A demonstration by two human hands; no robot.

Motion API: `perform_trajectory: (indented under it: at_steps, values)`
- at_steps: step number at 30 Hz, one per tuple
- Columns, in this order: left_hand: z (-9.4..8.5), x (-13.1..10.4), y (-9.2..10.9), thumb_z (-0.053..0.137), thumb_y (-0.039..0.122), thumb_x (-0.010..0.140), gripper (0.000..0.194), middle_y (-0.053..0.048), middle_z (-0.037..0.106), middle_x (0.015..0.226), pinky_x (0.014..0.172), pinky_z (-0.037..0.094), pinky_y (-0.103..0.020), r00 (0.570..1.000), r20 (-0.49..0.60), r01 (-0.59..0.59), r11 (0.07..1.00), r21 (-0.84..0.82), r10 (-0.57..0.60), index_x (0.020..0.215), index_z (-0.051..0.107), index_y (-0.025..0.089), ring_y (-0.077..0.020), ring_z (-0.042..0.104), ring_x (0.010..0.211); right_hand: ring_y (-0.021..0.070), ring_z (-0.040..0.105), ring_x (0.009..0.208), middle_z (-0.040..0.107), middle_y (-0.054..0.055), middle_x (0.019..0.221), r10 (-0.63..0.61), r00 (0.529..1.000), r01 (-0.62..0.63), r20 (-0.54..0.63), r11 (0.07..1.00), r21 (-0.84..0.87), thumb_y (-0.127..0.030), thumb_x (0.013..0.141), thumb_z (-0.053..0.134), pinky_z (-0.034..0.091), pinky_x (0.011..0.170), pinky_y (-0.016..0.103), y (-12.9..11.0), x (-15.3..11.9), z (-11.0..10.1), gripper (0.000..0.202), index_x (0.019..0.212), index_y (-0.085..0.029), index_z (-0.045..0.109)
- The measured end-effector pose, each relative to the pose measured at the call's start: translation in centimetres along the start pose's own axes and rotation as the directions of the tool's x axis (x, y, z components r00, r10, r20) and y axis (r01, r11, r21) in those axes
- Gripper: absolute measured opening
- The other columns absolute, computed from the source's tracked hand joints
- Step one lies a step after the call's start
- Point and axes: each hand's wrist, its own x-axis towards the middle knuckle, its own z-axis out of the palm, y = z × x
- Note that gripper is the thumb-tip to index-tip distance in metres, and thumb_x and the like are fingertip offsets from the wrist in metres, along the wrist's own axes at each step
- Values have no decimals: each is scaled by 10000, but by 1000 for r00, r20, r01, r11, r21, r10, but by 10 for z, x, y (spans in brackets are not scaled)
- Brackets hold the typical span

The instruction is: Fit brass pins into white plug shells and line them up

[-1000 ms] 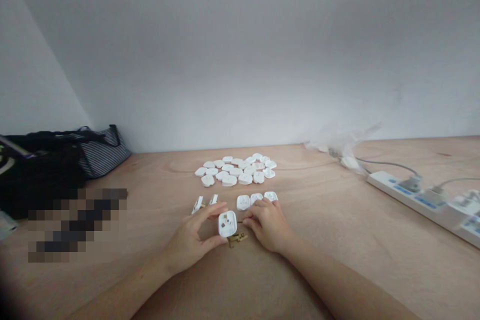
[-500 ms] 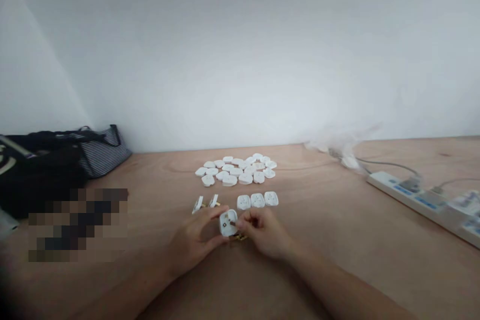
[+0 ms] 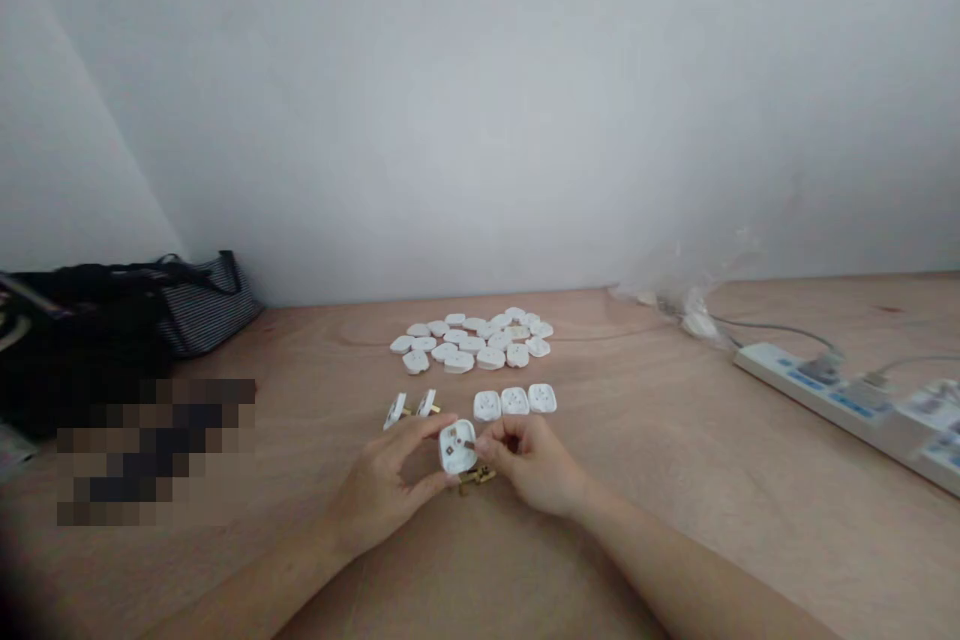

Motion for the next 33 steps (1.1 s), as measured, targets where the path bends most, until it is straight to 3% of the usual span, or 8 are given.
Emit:
perform_trajectory:
  at_steps: [3,6,8,13,18,28,33]
  values:
    - [0,0,2,672,252,743,449,-60,640,1102,883,482,-349,1000,18,9,1000,-2,-9,1166,522,233,-223,601,1005,105,466,558,539,-12,610,13,999,-14,-42,1000,-17,-548,736,595,385,541,236,2,-1,1,406,656,-153,555]
    - [1,-1,5,677,259,744,471,-56,638,1102,886,478,-343,1000,26,9,1000,-6,-9,1183,506,240,-222,597,1010,137,548,651,614,12,738,5,995,-3,-98,1000,20,-520,718,634,442,604,259,2,-2,2,397,895,-168,587]
    - [1,-1,6,681,264,744,479,-56,639,1096,883,478,-339,1000,22,1,1000,-9,-1,1186,499,242,-219,598,1005,156,578,707,640,26,798,-3,999,5,-51,999,50,-514,743,612,464,652,283,0,-2,3,413,983,-179,584]
    - [1,-2,6,684,239,742,485,-50,637,1080,859,483,-326,999,44,1,1000,-18,0,1184,485,241,-209,600,984,175,590,777,656,44,855,-40,996,31,80,993,110,-491,789,572,463,731,316,-4,-2,3,356,922,-165,627]
    - [2,-3,5,674,268,750,468,-61,636,1079,860,482,-338,999,45,-16,999,-36,17,1180,493,234,-219,597,984,150,577,720,635,28,808,-4,997,-7,74,988,154,-486,759,615,448,691,285,-1,-2,2,362,910,-158,609]
    - [4,-3,10,703,259,721,483,-55,638,1069,860,478,-319,998,60,0,997,-81,5,1163,509,230,-215,596,977,98,467,560,536,-22,645,9,1000,-9,-8,998,66,-539,716,629,353,522,223,0,-3,5,391,783,-164,543]
    - [3,-2,10,719,269,697,501,-45,645,1064,833,495,-326,989,27,151,975,-161,-148,1151,512,231,-212,618,930,110,492,590,546,-34,656,-18,998,11,53,992,125,-510,691,671,376,558,240,0,-3,-4,473,1013,-186,548]
